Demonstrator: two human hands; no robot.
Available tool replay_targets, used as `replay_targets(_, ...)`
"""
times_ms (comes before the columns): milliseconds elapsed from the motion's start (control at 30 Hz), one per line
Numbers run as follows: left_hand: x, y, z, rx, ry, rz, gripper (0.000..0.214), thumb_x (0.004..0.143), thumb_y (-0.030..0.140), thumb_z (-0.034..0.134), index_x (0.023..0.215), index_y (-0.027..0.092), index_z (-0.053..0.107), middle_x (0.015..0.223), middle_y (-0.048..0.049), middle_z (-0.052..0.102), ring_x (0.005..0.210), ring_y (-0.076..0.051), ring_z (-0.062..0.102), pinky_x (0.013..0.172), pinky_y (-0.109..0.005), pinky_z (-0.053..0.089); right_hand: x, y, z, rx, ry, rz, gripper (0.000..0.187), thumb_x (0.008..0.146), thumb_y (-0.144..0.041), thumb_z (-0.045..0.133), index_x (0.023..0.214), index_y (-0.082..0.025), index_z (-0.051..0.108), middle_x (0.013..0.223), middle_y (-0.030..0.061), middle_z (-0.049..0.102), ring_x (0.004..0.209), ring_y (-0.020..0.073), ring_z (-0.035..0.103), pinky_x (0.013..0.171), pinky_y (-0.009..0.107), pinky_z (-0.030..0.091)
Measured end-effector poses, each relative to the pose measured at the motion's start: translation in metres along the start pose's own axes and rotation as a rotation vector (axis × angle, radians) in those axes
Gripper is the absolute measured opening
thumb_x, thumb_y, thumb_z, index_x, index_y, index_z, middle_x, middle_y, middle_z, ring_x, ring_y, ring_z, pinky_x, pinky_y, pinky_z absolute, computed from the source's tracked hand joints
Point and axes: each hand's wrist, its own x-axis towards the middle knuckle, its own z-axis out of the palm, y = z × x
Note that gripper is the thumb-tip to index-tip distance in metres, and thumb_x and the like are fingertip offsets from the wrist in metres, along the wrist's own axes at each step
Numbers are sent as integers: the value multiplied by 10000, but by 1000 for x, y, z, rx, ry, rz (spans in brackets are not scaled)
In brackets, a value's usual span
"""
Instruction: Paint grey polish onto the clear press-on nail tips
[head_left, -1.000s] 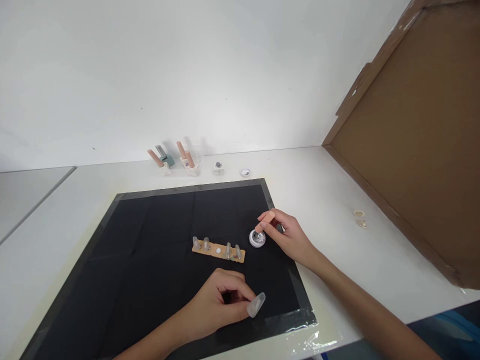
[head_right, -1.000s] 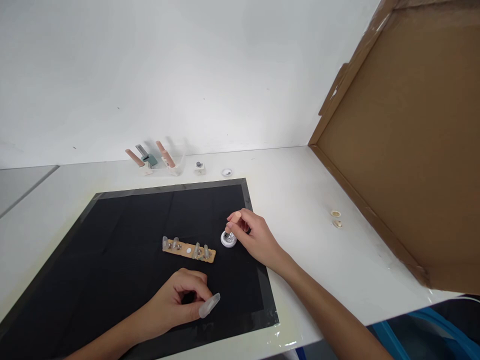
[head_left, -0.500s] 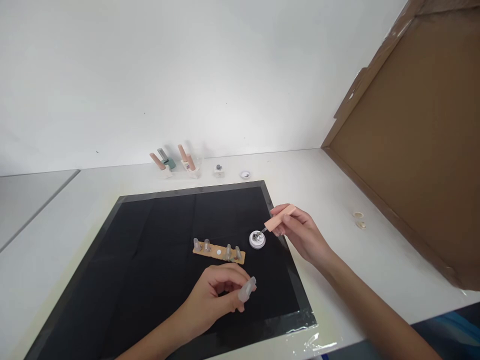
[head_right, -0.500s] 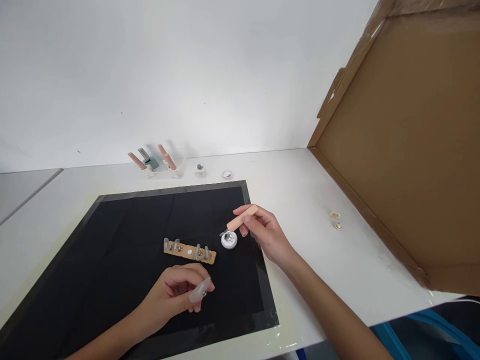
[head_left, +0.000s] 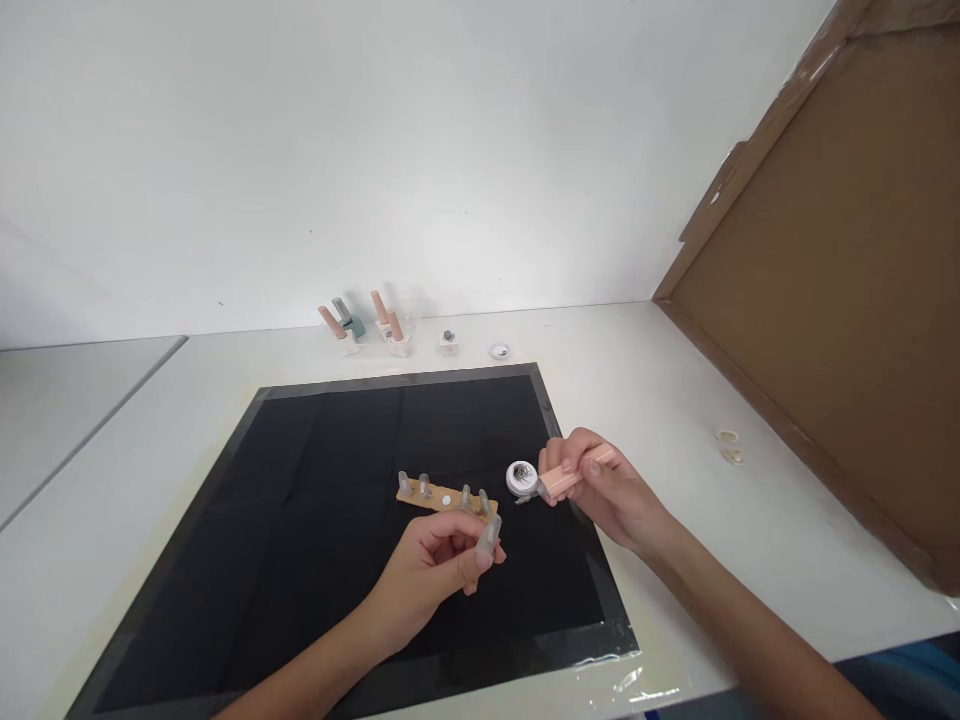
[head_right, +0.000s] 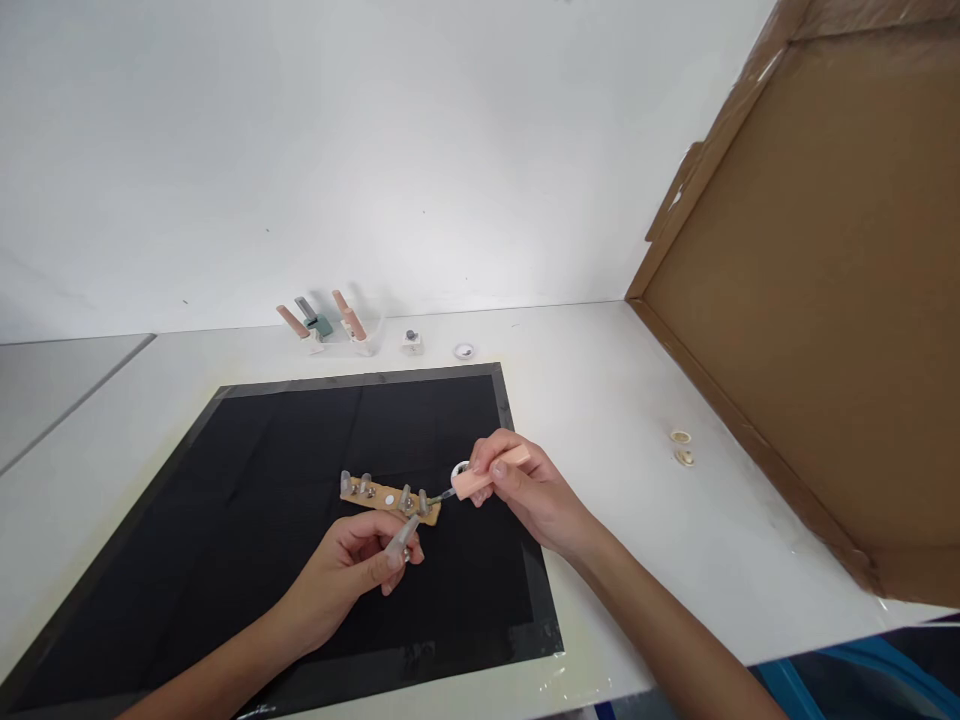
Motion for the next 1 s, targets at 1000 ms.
replay_targets(1000,0,-2,0,7,-27,-43,229,705,378,709,700,149,713,654,-29,682,450,-54,428,479,-207,348,-3,-1,8,-418,-134,7,76,868,-296,561,899,-235,593,791,19,477,695,154,434,597,281,334)
